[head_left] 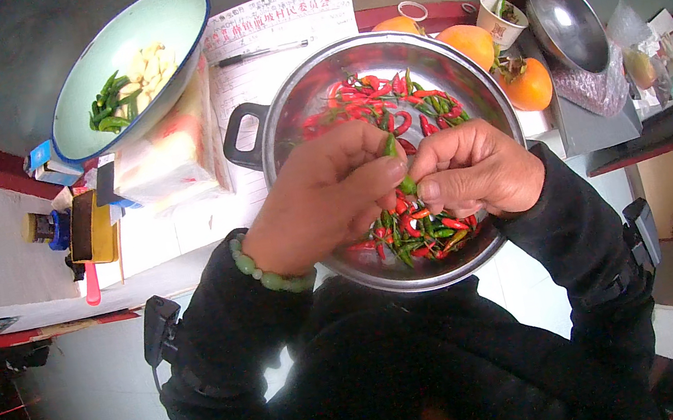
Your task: The person carries a metal bowl of red and green chili peppers to a counter, then repeatedly picks individual peppers, removes the stems by hand, and places the stems into a separate bowl. The peppers remain in the main bowl throughout the clip.
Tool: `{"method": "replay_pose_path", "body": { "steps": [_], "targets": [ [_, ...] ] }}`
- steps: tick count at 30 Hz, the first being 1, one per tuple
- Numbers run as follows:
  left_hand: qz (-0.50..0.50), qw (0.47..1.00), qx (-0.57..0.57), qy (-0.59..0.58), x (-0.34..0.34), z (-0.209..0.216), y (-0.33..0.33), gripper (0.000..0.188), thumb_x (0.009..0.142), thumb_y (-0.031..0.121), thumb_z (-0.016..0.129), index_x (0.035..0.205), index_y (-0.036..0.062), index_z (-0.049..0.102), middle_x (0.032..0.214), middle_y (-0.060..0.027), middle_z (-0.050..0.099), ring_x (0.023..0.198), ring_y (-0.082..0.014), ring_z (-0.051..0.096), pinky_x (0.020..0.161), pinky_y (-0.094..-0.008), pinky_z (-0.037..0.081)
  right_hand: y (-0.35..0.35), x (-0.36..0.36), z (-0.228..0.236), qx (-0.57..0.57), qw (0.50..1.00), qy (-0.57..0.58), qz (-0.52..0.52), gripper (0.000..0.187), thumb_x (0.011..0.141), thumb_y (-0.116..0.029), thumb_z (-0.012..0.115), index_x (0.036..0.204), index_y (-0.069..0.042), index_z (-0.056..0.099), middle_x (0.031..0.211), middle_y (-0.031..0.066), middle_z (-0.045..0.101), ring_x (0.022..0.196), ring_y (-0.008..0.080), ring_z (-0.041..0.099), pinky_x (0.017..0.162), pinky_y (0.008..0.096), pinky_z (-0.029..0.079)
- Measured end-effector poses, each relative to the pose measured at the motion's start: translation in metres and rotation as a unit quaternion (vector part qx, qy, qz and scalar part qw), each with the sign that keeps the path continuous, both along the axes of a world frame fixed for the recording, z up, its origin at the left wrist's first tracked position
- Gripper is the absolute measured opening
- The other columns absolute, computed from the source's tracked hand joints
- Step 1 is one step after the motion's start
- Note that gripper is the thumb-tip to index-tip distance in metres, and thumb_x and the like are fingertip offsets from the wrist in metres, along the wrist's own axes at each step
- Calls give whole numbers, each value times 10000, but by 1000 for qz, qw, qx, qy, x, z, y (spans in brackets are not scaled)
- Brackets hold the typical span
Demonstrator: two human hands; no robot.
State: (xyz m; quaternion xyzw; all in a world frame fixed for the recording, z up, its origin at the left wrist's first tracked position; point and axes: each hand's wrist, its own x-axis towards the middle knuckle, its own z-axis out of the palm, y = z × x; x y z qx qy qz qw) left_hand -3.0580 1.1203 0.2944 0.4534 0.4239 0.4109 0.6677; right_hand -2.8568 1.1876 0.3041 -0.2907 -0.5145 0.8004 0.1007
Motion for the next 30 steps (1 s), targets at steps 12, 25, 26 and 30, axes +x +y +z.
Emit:
{"method": "replay_pose_path", "body": {
  "steps": [12, 25, 26, 30],
  "targets": [
    [163, 984, 73, -20, 17, 17, -18, 65, 846, 58, 551, 895, 20, 533, 746, -34, 549, 621, -118, 512, 567, -252, 418, 1, 7, -8, 37, 981, 64, -178, 61, 836, -70, 575, 874, -26, 556, 659, -14, 514, 455, 24, 360, 405, 167, 265],
    [208, 811, 201, 508, -164, 121, 7, 68, 896, 137, 507, 932, 90, 542, 722, 39, 496, 549, -17, 378, 471, -163, 296, 58, 124, -15, 236, 932, -65, -268, 142, 861, -195, 579, 771, -109, 509, 576, -55, 432, 443, 19, 343, 382, 170, 238],
    [159, 735, 251, 609, -176, 118, 16, 81, 855, 112, 530, 919, 62, 538, 706, 10, 492, 579, -73, 425, 520, -231, 378, 59, 129, -14, 295, 908, -148, -259, 174, 864, -226, 585, 746, -116, 518, 574, -59, 437, 454, 21, 354, 398, 181, 250],
    [55, 507, 266, 818, -198, 96, 42, 102, 803, 76, 533, 870, 5, 563, 822, -201, 587, 774, -355, 589, 683, -407, 475, 63, 133, -9, 491, 818, -267, -135, 241, 879, -216, 570, 735, -23, 583, 588, -7, 500, 525, 96, 467, 514, 265, 405]
  ]
}}
